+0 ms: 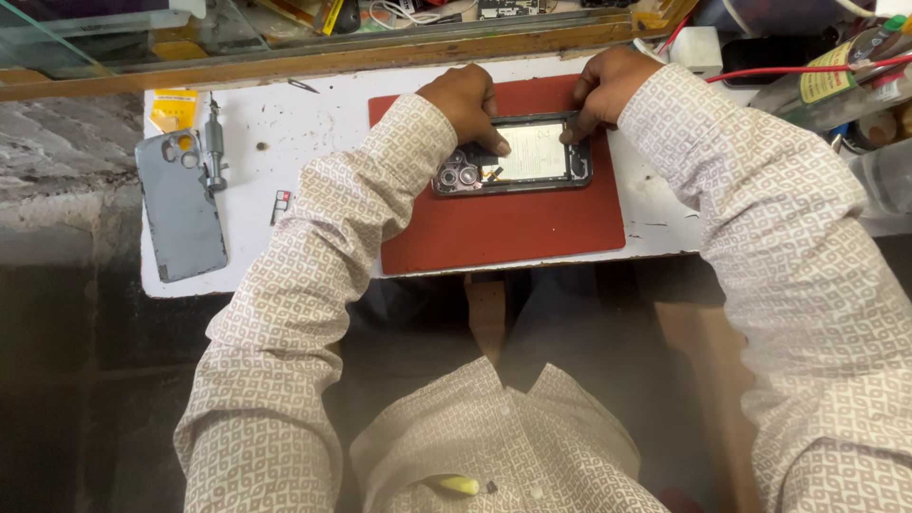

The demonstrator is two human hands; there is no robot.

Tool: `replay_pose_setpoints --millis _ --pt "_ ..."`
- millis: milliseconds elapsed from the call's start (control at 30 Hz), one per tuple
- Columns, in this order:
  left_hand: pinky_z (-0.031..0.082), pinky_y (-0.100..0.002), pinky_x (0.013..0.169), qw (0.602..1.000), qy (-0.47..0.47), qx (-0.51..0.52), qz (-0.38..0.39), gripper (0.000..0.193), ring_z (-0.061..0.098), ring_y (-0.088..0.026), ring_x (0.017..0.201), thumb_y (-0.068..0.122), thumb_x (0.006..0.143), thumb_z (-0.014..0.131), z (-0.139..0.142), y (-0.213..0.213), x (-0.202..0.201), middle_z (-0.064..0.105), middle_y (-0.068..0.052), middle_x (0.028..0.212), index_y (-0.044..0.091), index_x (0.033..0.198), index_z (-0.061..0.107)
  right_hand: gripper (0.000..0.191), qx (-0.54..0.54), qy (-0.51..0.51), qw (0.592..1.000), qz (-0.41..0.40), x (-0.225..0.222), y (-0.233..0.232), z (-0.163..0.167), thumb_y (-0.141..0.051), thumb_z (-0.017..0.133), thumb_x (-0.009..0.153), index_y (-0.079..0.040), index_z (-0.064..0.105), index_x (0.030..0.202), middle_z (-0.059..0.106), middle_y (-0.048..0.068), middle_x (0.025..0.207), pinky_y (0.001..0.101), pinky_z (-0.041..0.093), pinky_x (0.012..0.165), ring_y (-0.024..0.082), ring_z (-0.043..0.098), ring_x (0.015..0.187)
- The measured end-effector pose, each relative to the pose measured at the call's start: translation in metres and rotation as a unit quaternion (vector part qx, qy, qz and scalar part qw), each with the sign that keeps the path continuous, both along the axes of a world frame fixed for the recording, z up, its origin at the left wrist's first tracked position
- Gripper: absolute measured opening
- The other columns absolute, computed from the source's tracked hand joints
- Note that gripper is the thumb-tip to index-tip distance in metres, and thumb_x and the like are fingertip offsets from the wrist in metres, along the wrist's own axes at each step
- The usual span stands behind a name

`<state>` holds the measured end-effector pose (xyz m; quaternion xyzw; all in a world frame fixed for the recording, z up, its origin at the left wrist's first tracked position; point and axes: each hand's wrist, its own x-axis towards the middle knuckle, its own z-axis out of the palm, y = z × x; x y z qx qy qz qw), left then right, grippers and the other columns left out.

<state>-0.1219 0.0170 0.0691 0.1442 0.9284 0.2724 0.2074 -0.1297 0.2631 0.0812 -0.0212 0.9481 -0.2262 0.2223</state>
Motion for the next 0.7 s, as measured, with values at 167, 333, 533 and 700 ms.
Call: replay_pose_setpoints --millis 167,333,533,700 --pt "0.057 -0.037 0.081 1.000 -0.006 0.001 -0.009 0.058 0.072 -0.024 0.092 0.034 0.061 0.098 -0.002 0.002 -0.001 0.074 -0.011 0.096 0.007 0.100 0.064 0.049 -0.015 -0.014 1.000 0.012 -0.001 0.001 -0.001 -0.020 0.096 0.061 -0.004 0.074 0.103 0.074 0.011 0.092 0.0376 0.056 0.075 0.024 0.069 0.084" --pt "0.056 -0.037 0.079 1.000 -0.014 -0.004 -0.010 0.055 0.073 -0.023 0.092 0.035 0.064 0.096 -0.001 0.003 0.001 0.074 -0.010 0.095 0.008 0.100 0.064 0.040 -0.038 -0.029 0.999 0.023 -0.004 0.006 -0.003 -0.020 0.094 0.064 -0.005 0.075 0.095 0.074 0.009 0.087 0.0358 0.053 0.071 0.022 0.066 0.079" --pt "0.056 -0.037 0.076 0.999 -0.023 -0.022 -0.026 0.052 0.071 -0.023 0.088 0.036 0.067 0.094 0.000 0.003 -0.001 0.072 -0.008 0.091 0.009 0.098 0.063 0.036 -0.089 -0.043 0.995 0.013 -0.006 0.014 -0.009 -0.015 0.092 0.067 -0.004 0.070 0.094 0.073 0.010 0.087 0.0338 0.055 0.071 0.020 0.067 0.078" --pt "0.056 -0.038 0.072 0.999 0.001 0.011 -0.048 0.052 0.068 -0.022 0.083 0.036 0.069 0.093 -0.005 -0.001 0.000 0.068 -0.007 0.088 0.009 0.097 0.059 0.026 -0.292 -0.035 0.955 -0.023 0.004 0.043 -0.026 -0.002 0.076 0.081 -0.001 0.065 0.105 0.072 0.011 0.092 0.0331 0.062 0.074 0.020 0.074 0.080"
